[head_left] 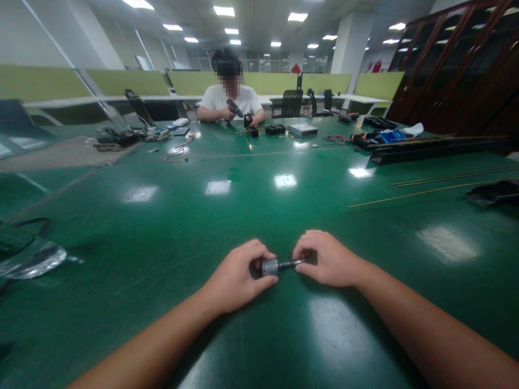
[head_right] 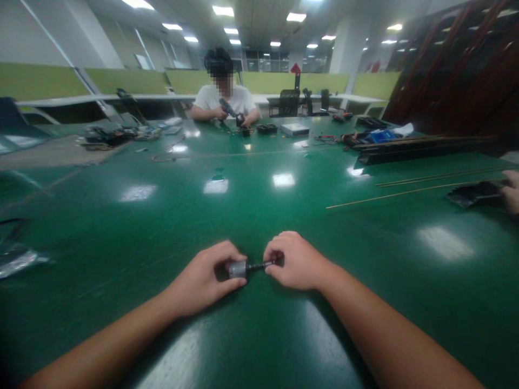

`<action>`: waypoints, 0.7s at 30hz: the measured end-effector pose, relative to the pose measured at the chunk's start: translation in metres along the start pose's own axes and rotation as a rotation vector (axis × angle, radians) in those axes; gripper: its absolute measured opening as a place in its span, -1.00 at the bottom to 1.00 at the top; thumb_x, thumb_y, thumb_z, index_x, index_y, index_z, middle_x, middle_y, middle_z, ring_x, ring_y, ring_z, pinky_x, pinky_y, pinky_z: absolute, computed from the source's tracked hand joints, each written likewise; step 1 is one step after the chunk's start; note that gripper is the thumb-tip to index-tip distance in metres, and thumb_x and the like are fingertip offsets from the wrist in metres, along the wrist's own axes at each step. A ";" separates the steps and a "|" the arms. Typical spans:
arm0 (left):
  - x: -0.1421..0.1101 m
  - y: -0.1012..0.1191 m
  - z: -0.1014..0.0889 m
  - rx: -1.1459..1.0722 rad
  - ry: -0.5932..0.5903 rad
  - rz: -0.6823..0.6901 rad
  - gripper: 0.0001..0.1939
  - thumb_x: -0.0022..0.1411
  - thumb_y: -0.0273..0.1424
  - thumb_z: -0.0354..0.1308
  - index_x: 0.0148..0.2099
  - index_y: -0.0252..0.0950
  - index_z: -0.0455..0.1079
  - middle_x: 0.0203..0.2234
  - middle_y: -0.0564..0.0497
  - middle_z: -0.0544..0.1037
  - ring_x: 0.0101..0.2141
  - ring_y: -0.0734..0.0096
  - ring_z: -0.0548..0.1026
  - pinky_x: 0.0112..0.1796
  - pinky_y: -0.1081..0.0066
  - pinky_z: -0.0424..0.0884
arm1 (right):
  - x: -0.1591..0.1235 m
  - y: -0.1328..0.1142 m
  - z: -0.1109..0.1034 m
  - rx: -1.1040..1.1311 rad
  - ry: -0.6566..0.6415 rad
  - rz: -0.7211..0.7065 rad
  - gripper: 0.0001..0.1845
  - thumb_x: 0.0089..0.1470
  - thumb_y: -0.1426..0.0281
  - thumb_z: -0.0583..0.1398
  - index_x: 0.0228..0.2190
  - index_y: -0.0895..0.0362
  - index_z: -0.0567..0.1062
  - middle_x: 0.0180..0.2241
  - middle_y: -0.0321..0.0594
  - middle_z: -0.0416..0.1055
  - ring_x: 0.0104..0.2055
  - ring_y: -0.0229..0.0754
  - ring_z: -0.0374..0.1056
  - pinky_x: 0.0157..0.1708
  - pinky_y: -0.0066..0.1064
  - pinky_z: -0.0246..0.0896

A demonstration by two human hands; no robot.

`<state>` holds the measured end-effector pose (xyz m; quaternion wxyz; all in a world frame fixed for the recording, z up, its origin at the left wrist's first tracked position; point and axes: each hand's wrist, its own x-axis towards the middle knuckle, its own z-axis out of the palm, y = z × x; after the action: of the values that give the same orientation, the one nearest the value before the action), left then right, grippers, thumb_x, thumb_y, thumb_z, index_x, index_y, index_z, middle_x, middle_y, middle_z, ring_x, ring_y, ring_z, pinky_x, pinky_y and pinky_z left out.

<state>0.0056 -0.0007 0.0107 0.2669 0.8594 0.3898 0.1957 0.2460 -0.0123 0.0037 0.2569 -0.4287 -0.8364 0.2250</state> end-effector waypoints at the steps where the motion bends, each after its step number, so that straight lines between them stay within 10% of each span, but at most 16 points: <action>1: 0.000 0.000 0.000 -0.001 -0.001 0.001 -0.81 0.09 -0.43 0.33 -0.21 -0.27 0.44 -0.36 0.05 0.44 -0.34 0.36 0.42 -0.31 0.41 0.30 | 0.000 0.000 0.000 -0.001 0.000 0.001 -0.92 -0.06 0.51 0.31 -0.42 0.14 0.54 -0.44 -0.28 0.48 -0.33 -0.20 0.34 -0.20 -0.33 0.16; 21: -0.001 0.000 0.000 -0.007 0.005 -0.007 -0.79 0.08 -0.43 0.34 -0.21 -0.27 0.44 -0.35 0.05 0.46 -0.35 0.36 0.43 -0.32 0.41 0.31 | -0.001 0.004 -0.008 -0.041 -0.035 0.029 -0.91 -0.07 0.50 0.32 -0.42 0.13 0.56 -0.44 -0.29 0.49 -0.33 -0.21 0.35 -0.21 -0.34 0.16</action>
<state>0.0050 -0.0015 0.0107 0.2698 0.8566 0.3926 0.1982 0.2537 -0.0103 0.0069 0.2301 -0.4417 -0.8390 0.2191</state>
